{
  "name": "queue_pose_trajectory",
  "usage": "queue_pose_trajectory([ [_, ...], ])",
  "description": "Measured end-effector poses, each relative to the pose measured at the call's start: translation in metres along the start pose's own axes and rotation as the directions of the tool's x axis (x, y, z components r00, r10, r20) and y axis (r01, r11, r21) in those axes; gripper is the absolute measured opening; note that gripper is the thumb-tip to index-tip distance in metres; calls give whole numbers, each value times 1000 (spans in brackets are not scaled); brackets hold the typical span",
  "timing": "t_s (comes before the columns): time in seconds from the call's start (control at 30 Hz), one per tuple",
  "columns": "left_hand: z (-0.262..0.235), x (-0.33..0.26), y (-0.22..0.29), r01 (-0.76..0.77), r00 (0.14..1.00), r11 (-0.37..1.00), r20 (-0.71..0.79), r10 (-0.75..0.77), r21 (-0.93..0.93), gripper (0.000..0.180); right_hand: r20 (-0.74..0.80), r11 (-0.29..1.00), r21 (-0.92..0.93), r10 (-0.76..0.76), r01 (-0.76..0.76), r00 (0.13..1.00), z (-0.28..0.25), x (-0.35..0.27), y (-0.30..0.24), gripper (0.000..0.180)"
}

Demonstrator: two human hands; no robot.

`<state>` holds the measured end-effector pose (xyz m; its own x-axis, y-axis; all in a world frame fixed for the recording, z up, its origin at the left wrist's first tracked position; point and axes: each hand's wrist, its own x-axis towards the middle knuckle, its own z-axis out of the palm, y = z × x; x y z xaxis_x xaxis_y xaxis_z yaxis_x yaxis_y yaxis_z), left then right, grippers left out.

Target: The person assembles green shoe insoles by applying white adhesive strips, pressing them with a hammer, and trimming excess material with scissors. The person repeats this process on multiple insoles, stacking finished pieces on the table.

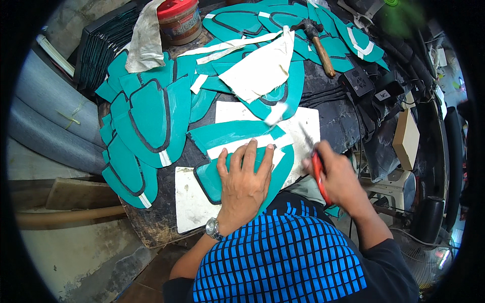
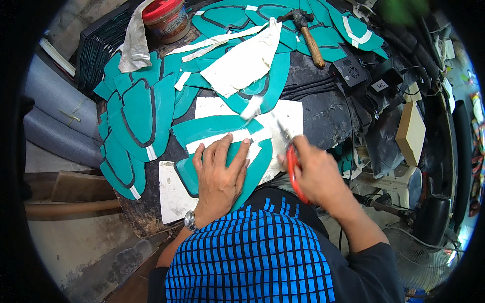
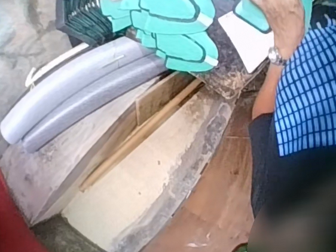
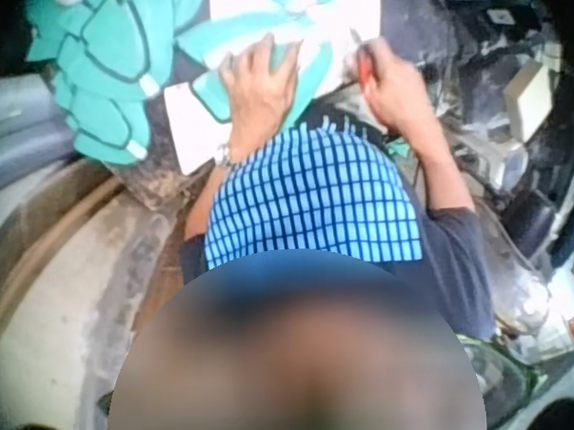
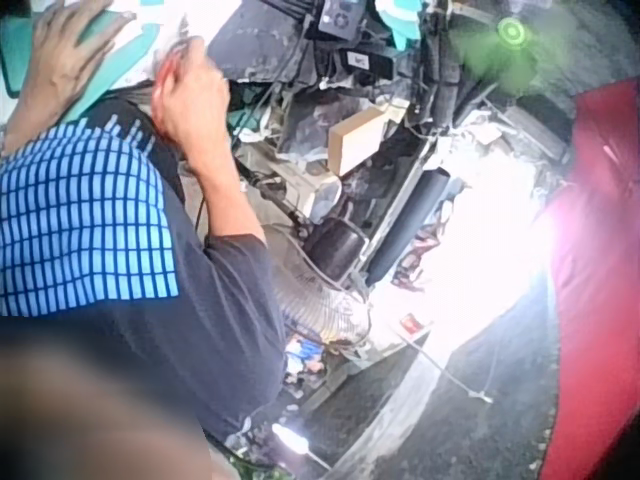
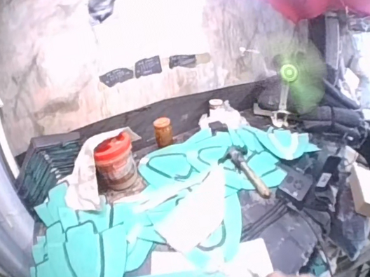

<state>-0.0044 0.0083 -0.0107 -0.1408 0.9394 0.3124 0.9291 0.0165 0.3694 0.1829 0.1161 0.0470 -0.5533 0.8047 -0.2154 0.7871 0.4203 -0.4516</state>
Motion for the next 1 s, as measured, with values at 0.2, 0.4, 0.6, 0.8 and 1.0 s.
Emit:
queue_pose_trajectory([
  [0.2, 0, 1, 0, 17, 1000, 1000, 16, -17, 1, 53, -304, 968, -224, 40, -112, 952, -16, 74, 48, 50],
  [0.4, -4, 5, 3, -8, 997, 995, 82, 0, 104, 57, -286, 993, -115, -18, -16, 958, -22, 119, 65, 54],
  [0.6, -9, 11, 2, -61, 995, 992, 88, 52, 107, 59, -277, 983, -167, 20, -69, 961, -17, 125, 57, 51],
  [0.8, -13, 7, -7, -193, 965, 981, 187, 186, 21, 57, -252, 976, -209, 6, -61, 968, -23, 127, 59, 50],
  [1.0, -14, 9, -3, -193, 969, 981, 162, 187, 18, 49, -281, 860, -508, -107, -53, 954, -27, 134, 45, 40],
])
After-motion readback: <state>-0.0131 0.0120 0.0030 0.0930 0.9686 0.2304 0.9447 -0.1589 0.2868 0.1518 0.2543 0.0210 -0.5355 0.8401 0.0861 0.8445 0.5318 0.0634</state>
